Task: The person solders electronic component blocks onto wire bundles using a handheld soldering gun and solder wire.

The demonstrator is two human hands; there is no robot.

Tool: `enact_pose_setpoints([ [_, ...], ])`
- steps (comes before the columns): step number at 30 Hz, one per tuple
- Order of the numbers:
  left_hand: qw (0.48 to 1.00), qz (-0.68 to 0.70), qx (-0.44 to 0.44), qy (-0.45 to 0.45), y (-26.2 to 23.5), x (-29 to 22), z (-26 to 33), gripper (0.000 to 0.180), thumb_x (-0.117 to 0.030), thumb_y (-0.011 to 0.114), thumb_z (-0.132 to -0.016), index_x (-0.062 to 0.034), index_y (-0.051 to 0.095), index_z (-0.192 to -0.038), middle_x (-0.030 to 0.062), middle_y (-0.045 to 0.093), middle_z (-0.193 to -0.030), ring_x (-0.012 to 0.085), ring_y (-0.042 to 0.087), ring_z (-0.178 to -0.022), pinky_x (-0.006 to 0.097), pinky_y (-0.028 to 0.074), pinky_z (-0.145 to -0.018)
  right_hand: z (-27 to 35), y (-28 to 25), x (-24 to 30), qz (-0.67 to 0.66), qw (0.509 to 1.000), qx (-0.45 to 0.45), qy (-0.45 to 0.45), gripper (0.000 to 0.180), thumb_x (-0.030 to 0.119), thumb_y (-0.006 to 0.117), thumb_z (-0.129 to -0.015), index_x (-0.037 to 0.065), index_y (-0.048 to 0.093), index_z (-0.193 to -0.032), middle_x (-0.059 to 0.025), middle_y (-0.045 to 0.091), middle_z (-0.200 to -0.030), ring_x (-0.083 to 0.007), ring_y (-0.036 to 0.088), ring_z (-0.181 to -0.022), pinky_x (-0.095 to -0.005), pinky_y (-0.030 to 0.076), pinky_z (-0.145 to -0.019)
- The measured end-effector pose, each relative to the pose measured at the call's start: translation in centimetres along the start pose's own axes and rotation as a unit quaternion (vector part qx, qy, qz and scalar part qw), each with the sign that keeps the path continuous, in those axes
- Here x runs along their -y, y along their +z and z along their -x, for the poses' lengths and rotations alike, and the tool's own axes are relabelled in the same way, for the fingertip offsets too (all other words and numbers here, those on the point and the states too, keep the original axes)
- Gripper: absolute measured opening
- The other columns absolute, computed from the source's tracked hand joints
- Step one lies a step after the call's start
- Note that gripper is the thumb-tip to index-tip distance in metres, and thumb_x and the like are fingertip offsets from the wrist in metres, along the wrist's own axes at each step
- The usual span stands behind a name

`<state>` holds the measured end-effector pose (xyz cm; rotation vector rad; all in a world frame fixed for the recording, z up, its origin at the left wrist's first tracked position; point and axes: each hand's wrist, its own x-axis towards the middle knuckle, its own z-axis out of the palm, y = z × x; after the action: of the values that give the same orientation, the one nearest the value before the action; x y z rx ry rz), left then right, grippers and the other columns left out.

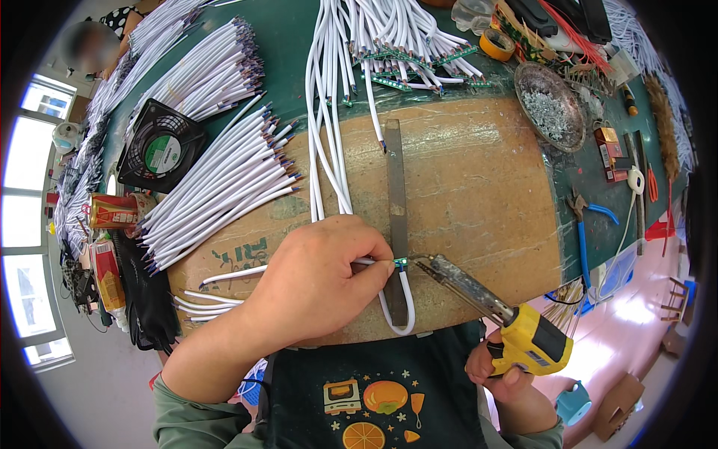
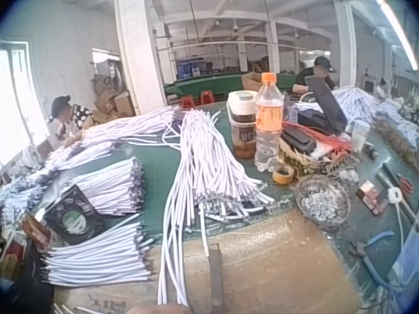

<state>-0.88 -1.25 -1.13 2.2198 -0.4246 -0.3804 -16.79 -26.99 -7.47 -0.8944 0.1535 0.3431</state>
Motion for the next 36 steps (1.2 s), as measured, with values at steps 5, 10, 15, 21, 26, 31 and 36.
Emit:
enact_pose_setpoints([
  [5, 1.0, 0.0, 0.002, -0.001, 0.0, -0.1, -0.1, 0.007, -0.009, 0.068, -0.075, -0.0026, 0.066, -0.077, 0.0102, 0.06, -0.071, 0.0236, 0.06, -0.066, 0.032, 0.047, -0.058, 0.3, -0.5, 0.1, 0.003, 1.0, 0.0, -0.009, 0.066, 0.047, 0.07, -0.078, 0.006, 0.044, -0.123, -0.0036, 0.048, -0.065, -0.016, 0.046, -0.053, -0.0298, 0.039, -0.046],
  [10, 1.0, -0.008, 0.003, 0.001, -0.1, -0.1, -0.1, 0.007, -0.009, 0.068, -0.075, -0.0028, 0.066, -0.078, 0.0101, 0.06, -0.072, 0.0237, 0.06, -0.067, 0.032, 0.047, -0.058, 0.1, -0.4, 0.1, -0.001, 1.0, 0.009, -0.003, 0.064, 0.046, 0.069, -0.079, 0.006, 0.043, -0.123, -0.0037, 0.048, -0.065, -0.0161, 0.046, -0.052, -0.0298, 0.04, -0.047],
  [15, 1.0, -0.005, 0.006, -0.005, -0.1, -0.2, -0.1, 0.007, -0.008, 0.068, -0.075, -0.0027, 0.066, -0.078, 0.0101, 0.06, -0.072, 0.0236, 0.06, -0.067, 0.032, 0.047, -0.059, 0.1, -0.1, 0.3, 0.001, 1.0, 0.007, -0.001, 0.063, 0.044, 0.069, -0.08, 0.007, 0.043, -0.123, -0.0039, 0.049, -0.065, -0.0161, 0.047, -0.053, -0.0297, 0.041, -0.048],
  [21, 1.0, -0.009, 0.018, -0.005, -0.5, -0.6, 0.2, 0.007, -0.008, 0.067, -0.075, -0.0021, 0.066, -0.079, 0.0108, 0.061, -0.073, 0.0236, 0.061, -0.067, 0.032, 0.047, -0.06, 0.0, 0.1, 0.2, -0.009, 1.0, -0.007, -0.026, 0.064, 0.045, 0.069, -0.08, 0.006, 0.044, -0.124, -0.0042, 0.05, -0.066, -0.0159, 0.049, -0.054, -0.0296, 0.042, -0.048],
  [26, 0.995, -0.063, 0.005, 0.083, -3.2, -2.8, 1.9, 0.008, -0.006, 0.07, -0.073, -0.0049, 0.066, -0.08, 0.0079, 0.063, -0.072, 0.0248, 0.061, -0.067, 0.031, 0.046, -0.06, -0.5, 0.4, 0.3, -0.073, 0.997, -0.007, -0.01, 0.068, 0.038, 0.075, -0.077, 0.008, 0.043, -0.129, -0.0064, 0.051, -0.071, -0.0185, 0.05, -0.061, -0.0322, 0.042, -0.057],
  [31, 0.972, -0.153, -0.052, 0.172, -7.1, -5.1, 5.0, 0.02, -0.001, 0.073, -0.064, -0.0059, 0.068, -0.082, 0.0064, 0.063, -0.07, 0.0215, 0.059, -0.064, 0.027, 0.043, -0.059, -1.5, 1.9, 0.2, -0.043, 0.998, 0.01, -0.046, 0.065, 0.038, 0.071, -0.08, 0.007, 0.041, -0.129, -0.006, 0.051, -0.07, -0.0173, 0.05, -0.057, -0.0314, 0.043, -0.052],
  [36, 0.957, 0.172, -0.231, -0.028, -9.7, -6.5, 7.9, 0.053, -0.01, 0.068, -0.072, 0.0064, 0.051, -0.12, 0.0057, 0.056, -0.075, 0.0046, 0.05, -0.055, 0.015, 0.037, -0.047, -3.2, 4.5, 0.7, 0.007, 0.994, -0.008, -0.109, 0.066, 0.041, 0.068, -0.082, 0.007, 0.036, -0.129, -0.007, 0.055, -0.076, -0.0165, 0.056, -0.059, -0.0307, 0.048, -0.05],
])
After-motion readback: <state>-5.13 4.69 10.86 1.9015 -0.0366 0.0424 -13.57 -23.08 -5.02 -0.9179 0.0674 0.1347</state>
